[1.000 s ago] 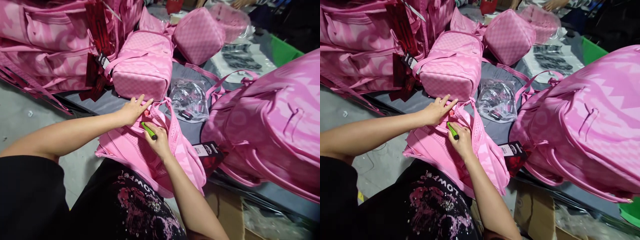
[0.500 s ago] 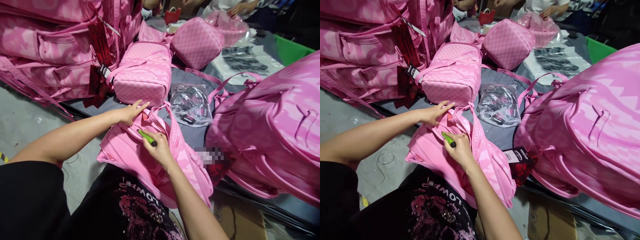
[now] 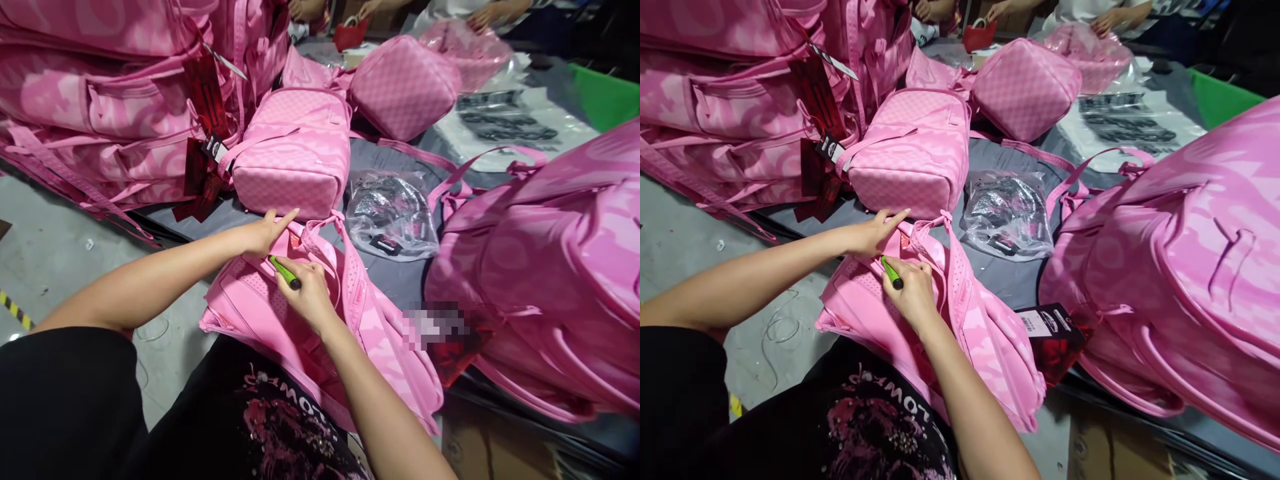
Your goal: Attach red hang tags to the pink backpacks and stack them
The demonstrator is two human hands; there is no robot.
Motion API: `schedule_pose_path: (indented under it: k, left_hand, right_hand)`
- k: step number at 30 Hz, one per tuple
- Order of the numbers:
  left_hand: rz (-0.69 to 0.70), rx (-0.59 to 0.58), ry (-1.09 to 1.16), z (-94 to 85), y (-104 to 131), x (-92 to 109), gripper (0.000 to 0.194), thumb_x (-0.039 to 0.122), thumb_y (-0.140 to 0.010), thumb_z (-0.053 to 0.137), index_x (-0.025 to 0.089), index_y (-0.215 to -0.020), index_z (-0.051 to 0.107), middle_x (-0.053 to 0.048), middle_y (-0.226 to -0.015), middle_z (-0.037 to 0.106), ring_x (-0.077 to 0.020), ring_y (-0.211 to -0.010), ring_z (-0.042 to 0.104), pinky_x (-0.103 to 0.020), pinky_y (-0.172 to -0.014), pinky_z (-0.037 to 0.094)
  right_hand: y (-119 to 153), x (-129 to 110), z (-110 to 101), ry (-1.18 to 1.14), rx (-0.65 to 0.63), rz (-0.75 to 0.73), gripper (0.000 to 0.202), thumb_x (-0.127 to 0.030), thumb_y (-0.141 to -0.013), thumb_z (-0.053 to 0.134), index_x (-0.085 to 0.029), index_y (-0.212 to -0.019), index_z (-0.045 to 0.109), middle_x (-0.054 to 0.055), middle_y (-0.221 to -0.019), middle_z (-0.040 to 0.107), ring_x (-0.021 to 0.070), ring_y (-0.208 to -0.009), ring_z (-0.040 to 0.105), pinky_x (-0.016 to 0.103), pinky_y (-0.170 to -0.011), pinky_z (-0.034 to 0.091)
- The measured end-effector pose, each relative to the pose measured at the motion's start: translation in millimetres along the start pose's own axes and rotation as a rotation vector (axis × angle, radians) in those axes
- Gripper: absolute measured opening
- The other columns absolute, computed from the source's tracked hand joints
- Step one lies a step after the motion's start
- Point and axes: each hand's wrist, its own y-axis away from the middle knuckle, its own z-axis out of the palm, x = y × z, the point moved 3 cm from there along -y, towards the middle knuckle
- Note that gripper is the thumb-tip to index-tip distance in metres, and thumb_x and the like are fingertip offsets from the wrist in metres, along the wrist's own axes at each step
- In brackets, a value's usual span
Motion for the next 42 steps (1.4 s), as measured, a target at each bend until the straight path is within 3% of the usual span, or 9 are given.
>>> schedule_pose_path:
  k: [5,15,20,24,33,42]
  left_hand:
    - [0.051,0.067,0.001,0.4,0,-1,0.112,0.009,-0.078,0.064,0.031,-0.154,-0.015,-0.022,-0.154,0.02,-0.0243,-0.115,0.062,-0.027,-0.088,0.05]
    - [0.082,0.087,0.017,3.3,-1,-6,0.109,0.008,-0.078,0.064,0.029,-0.156,-0.01,-0.021,-0.151,0.025,-0.0275,-0.12,0.059,-0.029,-0.092,0.049]
    - [0.072,0.088,-0.006,4.5,-1,-7,0.109,0.012,-0.078,0.065,0.029,-0.156,-0.009,-0.02,-0.149,0.026,-0.028,-0.114,0.062,-0.031,-0.087,0.051]
    - [0.077,0.101,-0.013,4.4,-1,-7,0.107,0.013,-0.078,0.066,0.028,-0.156,-0.006,-0.022,-0.15,0.025,-0.0306,-0.118,0.06,-0.032,-0.089,0.05]
    - [0.079,0.119,-0.027,6.3,-2,-8,0.106,0.015,-0.077,0.066,0.029,-0.156,-0.004,-0.02,-0.148,0.03,-0.0285,-0.107,0.065,-0.032,-0.08,0.053]
    - [0.081,0.141,-0.043,8.2,-2,-7,0.108,0.014,-0.076,0.067,0.026,-0.156,-0.003,-0.021,-0.146,0.03,-0.029,-0.109,0.064,-0.031,-0.082,0.052]
  right_hand:
    - [-4,-1,2,0.045,0.012,0.028,0.029,-0.023,-0.086,0.062,-0.021,-0.113,0.072,0.005,-0.105,0.076,0.0231,-0.096,0.07,0.039,-0.089,0.044]
    - [-5,-2,9,-0.098,0.007,0.089,0.032,-0.026,-0.087,0.059,-0.018,-0.114,0.073,0.006,-0.096,0.077,0.0211,-0.082,0.072,0.036,-0.084,0.053]
    - [-5,-7,9,-0.072,0.074,0.126,0.033,-0.026,-0.087,0.057,-0.018,-0.115,0.072,0.008,-0.106,0.075,0.023,-0.093,0.072,0.036,-0.089,0.054]
    - [-5,-8,11,-0.113,0.012,0.13,0.035,-0.026,-0.087,0.057,-0.017,-0.117,0.072,0.008,-0.105,0.076,0.0221,-0.089,0.073,0.035,-0.085,0.056]
    - [-5,-10,11,-0.035,0.039,0.177,0.033,-0.027,-0.086,0.056,-0.018,-0.113,0.073,0.008,-0.105,0.076,0.024,-0.09,0.073,0.037,-0.087,0.056]
    - [-6,-5,11,-0.121,0.037,0.182,0.035,-0.03,-0.085,0.057,-0.016,-0.113,0.074,0.008,-0.094,0.077,0.0215,-0.075,0.071,0.034,-0.075,0.056]
